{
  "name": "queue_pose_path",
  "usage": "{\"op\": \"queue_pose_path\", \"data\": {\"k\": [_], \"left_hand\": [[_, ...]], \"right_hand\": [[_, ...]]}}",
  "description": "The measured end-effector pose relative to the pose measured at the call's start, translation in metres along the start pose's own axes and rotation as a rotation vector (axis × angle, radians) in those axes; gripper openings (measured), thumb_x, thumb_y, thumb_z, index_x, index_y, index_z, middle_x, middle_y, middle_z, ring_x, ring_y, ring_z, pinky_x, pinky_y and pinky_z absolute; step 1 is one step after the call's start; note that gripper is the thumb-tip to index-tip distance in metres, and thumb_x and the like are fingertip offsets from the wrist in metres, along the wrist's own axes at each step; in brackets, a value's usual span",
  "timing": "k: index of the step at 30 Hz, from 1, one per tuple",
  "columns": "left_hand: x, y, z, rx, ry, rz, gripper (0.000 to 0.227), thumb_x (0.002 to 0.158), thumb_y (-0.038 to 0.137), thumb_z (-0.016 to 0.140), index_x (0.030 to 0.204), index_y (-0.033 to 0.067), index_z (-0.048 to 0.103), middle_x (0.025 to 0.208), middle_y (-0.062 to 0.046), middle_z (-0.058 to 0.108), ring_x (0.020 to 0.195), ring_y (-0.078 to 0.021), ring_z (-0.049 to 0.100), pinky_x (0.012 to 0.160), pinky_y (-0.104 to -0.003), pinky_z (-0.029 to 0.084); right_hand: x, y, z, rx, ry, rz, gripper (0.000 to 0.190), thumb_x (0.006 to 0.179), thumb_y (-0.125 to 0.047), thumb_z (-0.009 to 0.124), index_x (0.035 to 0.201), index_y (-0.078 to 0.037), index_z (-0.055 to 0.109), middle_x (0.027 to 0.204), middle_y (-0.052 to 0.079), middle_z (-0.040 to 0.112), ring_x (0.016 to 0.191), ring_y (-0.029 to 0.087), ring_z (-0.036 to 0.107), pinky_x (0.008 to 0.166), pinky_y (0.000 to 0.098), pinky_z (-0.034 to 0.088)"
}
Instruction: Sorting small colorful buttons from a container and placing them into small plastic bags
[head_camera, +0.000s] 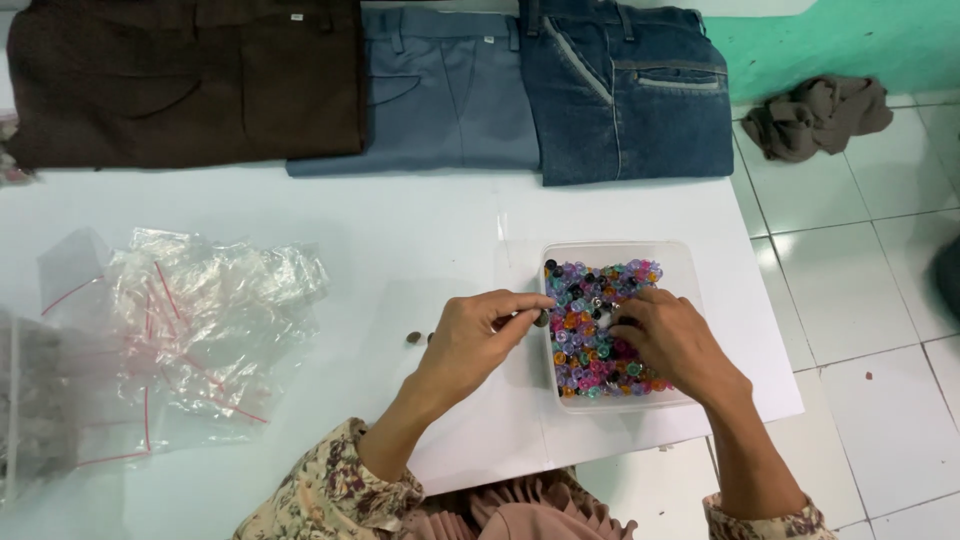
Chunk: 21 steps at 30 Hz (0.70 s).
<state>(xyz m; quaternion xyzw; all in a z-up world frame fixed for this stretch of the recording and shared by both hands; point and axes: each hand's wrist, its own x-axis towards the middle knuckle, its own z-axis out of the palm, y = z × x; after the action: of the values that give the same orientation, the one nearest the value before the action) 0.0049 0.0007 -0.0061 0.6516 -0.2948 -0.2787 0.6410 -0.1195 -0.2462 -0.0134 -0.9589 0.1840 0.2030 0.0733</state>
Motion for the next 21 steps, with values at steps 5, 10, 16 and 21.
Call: {"op": "queue_pose_path", "data": {"k": [5,10,16,21], "left_hand": [[-0.025,-0.008,-0.018,-0.017,0.003,0.0,0.023,0.096,0.006,0.067,0.115,0.0085,0.08,0.081,-0.012,0.078,0.072,-0.0122,0.066,0.066,-0.028,0.058],[-0.047,-0.016,-0.017,-0.034,-0.024,-0.03,0.024,0.095,0.004,0.067,0.115,0.008,0.08,0.077,-0.012,0.078,0.072,-0.0126,0.065,0.068,-0.028,0.058],[-0.06,-0.024,-0.017,-0.012,-0.05,-0.036,0.024,0.095,0.003,0.068,0.115,0.0064,0.079,0.082,-0.015,0.08,0.077,-0.0173,0.074,0.074,-0.03,0.06],[-0.067,-0.029,-0.017,-0.007,-0.057,-0.045,0.024,0.095,0.001,0.067,0.115,0.0051,0.079,0.086,-0.016,0.08,0.082,-0.0201,0.076,0.077,-0.032,0.06]], "right_hand": [[-0.04,-0.029,-0.039,0.397,0.076,0.149,0.025,0.093,-0.014,0.07,0.116,-0.003,0.077,0.102,0.019,0.076,0.101,0.036,0.075,0.088,0.0445,0.059],[-0.035,-0.022,-0.025,0.246,0.19,0.12,0.028,0.095,-0.016,0.071,0.121,-0.006,0.075,0.106,0.016,0.075,0.1,0.031,0.075,0.085,0.0415,0.061],[-0.001,-0.011,0.012,-0.021,0.255,0.019,0.019,0.094,-0.024,0.073,0.109,-0.017,0.081,0.104,0.007,0.071,0.106,0.024,0.071,0.091,0.0358,0.058],[0.041,0.002,0.05,-0.26,0.227,-0.036,0.018,0.093,-0.028,0.071,0.109,-0.024,0.08,0.107,0.001,0.068,0.108,0.019,0.066,0.097,0.0354,0.054]]}}
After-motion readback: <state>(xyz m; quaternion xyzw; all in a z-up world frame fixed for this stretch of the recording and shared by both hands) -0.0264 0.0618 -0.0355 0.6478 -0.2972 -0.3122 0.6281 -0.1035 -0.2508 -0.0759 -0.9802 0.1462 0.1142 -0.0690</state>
